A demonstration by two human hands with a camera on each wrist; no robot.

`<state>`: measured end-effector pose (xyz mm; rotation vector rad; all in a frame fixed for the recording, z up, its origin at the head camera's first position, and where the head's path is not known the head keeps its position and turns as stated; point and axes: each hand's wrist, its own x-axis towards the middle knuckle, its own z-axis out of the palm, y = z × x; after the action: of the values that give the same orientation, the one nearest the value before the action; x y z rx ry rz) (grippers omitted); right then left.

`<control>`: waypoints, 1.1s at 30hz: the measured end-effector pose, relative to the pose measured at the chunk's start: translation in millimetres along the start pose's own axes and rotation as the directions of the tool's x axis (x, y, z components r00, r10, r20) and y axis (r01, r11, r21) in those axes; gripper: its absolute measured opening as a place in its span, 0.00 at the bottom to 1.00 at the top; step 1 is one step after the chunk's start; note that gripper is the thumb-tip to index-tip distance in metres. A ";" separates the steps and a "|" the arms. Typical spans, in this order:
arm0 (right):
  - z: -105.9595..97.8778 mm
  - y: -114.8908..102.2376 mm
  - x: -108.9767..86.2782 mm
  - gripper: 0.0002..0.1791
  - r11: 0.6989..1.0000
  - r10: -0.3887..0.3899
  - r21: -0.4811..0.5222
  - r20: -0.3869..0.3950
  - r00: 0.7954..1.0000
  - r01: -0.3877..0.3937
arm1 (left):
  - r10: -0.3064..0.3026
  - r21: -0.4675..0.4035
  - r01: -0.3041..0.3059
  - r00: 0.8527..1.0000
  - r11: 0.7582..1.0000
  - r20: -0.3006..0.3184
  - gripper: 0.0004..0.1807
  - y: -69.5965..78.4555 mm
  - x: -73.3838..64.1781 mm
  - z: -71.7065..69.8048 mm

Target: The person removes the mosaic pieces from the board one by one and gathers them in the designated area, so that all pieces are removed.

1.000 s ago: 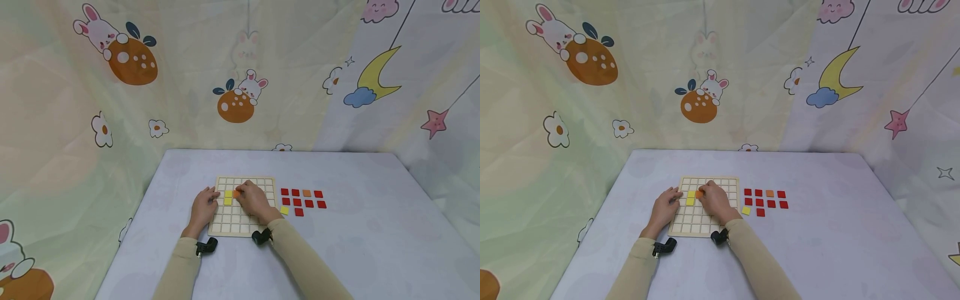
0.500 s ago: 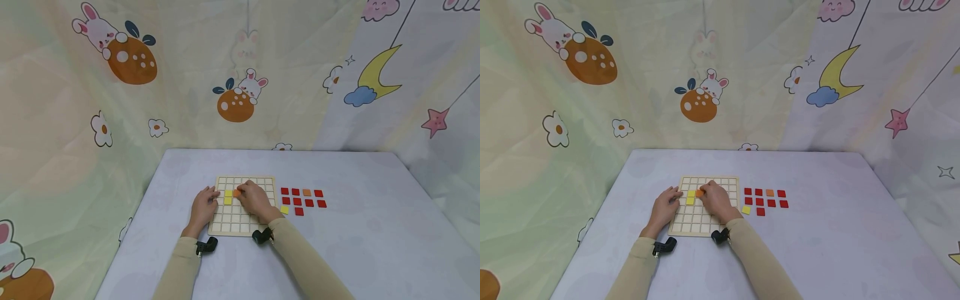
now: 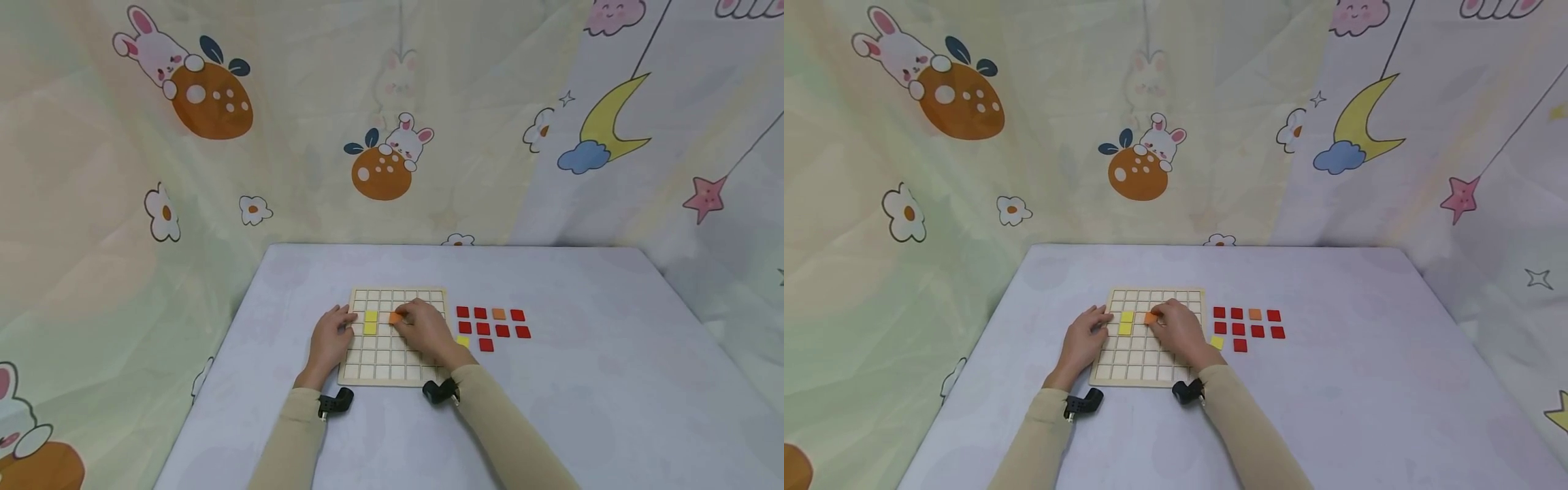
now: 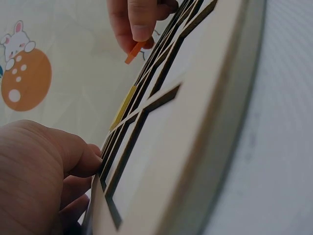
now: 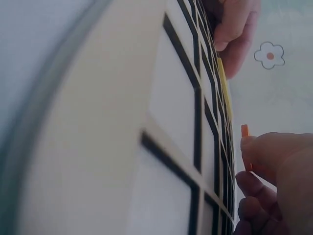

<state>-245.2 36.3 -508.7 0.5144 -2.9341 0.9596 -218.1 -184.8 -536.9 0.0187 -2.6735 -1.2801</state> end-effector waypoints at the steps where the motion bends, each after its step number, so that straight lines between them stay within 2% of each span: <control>1: -1.2 1.0 -1.4 0.16 1.000 0.004 0.005 -0.001 1.000 -0.004 | 0.002 0.001 -0.002 1.000 1.000 0.000 0.17 -0.4 -0.1 0.1; 16: -24.9 14.1 -25.6 0.18 0.997 0.059 0.053 -0.060 0.996 -0.056 | -0.002 0.000 0.002 1.000 1.000 0.008 0.17 -2.2 0.1 1.4; 33: -47.6 56.2 -51.6 0.18 0.997 0.067 0.033 -0.103 0.992 -0.064 | 0.014 -0.014 -0.014 1.000 1.000 -0.010 0.17 -2.2 -1.1 1.0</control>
<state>-218.2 122.1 -508.1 0.3593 -2.8648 1.0056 -217.3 -185.3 -539.4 0.0046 -2.6518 -1.2912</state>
